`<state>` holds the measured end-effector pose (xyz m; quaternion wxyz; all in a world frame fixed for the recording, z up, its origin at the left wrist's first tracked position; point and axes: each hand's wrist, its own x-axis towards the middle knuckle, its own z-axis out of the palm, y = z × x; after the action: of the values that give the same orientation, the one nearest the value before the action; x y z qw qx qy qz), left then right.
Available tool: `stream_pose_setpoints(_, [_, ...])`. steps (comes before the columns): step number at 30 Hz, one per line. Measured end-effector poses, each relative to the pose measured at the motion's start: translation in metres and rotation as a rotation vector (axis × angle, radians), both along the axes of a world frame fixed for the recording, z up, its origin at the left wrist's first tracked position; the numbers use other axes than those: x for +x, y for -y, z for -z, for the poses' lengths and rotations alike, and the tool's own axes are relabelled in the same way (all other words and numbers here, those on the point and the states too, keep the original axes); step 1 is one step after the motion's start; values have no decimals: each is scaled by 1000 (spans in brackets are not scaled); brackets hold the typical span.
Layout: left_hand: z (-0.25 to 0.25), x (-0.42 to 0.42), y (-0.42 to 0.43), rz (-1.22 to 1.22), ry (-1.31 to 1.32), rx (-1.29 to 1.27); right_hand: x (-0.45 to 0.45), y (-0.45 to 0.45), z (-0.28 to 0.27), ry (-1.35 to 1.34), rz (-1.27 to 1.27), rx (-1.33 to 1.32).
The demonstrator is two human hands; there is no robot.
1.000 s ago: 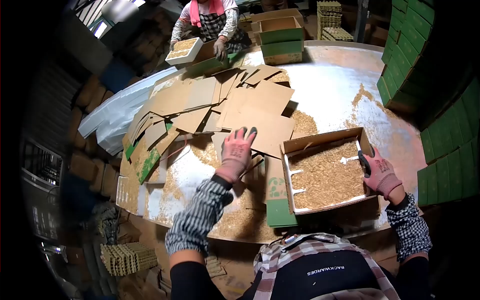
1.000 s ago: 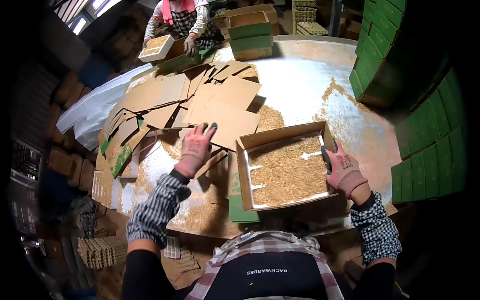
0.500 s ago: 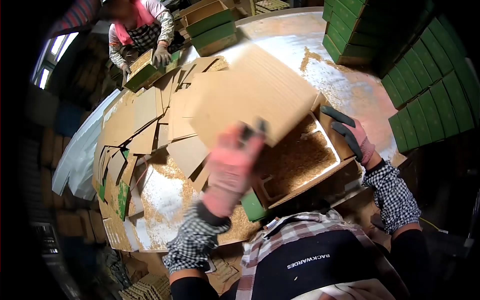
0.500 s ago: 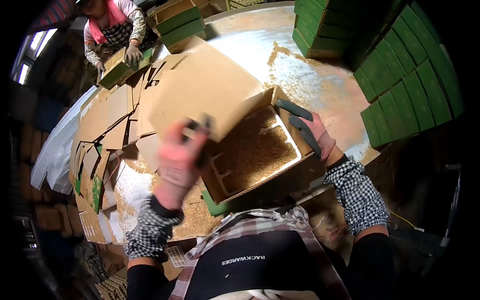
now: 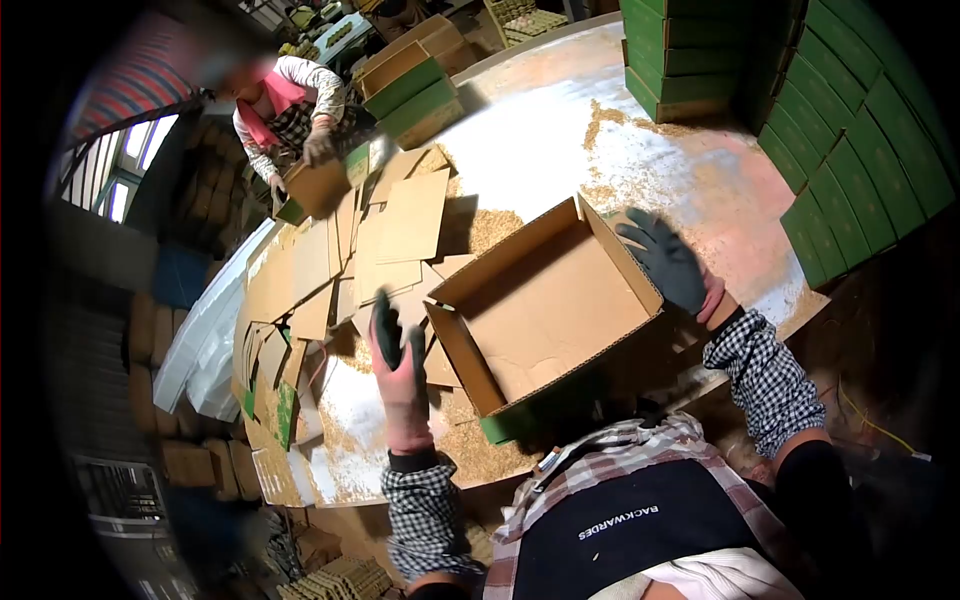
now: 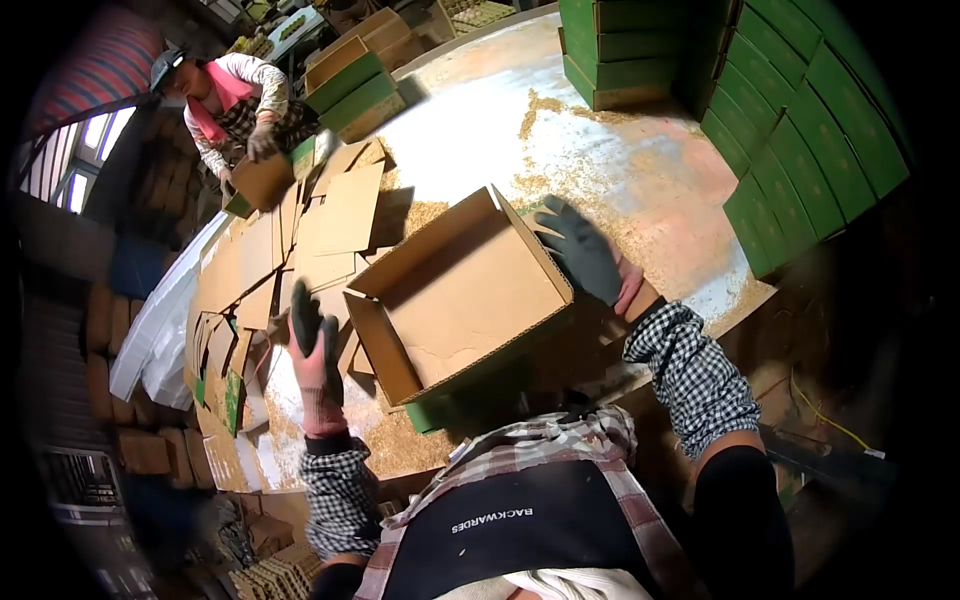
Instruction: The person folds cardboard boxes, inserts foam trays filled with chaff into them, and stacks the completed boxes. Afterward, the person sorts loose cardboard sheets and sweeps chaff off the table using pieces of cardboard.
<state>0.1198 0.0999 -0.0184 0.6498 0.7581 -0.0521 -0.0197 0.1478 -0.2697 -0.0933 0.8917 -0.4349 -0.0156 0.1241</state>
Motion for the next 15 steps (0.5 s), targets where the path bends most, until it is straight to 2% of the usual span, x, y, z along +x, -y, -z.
stream_pose_setpoints(1, [33, -6, -11, -152, -157, -242, 2, -5, 15, -20, -82, -152])
stream_pose_setpoints(2, [71, -7, -11, -223, -254, -279, 4, -9, 30, -30, -173, -302])
stream_pose_setpoints(3, [109, -19, -4, -247, -333, -213, 0, -27, 34, 4, -182, -626])
stream_pose_setpoints(4, [134, -27, 3, -255, -349, -186, 5, -34, 42, 40, -103, -1080])
stream_pose_setpoints(5, [147, -27, 12, -254, -327, -191, 2, -31, 33, 117, -75, -1031])
stream_pose_setpoints(6, [150, -21, 20, -236, -288, -201, -8, -23, 11, 41, -107, -986])
stream_pose_setpoints(7, [149, -9, 28, -200, -251, -218, -10, -12, 5, 135, -128, -1245])
stream_pose_setpoints(8, [147, 11, 26, -152, -201, -245, -7, -3, 33, 325, 64, -1282])
stream_pose_setpoints(9, [170, 39, 7, 12, -186, -348, -10, 8, 27, -6, -27, -620])
stream_pose_setpoints(10, [180, 66, 5, 146, -187, -441, -17, 35, -5, 46, -47, -332])
stream_pose_setpoints(11, [93, 51, 62, 77, -315, -566, -14, 66, -35, 211, 117, -612])
stream_pose_setpoints(12, [52, 66, 101, 216, -87, -391, -14, 100, -77, 348, 248, -774])
stream_pose_setpoints(13, [0, 74, 141, 286, 27, -369, -23, 132, -126, 416, 277, -732])
stream_pose_setpoints(15, [-86, 86, 216, 441, 141, -448, -17, 216, -180, 616, 506, -666])
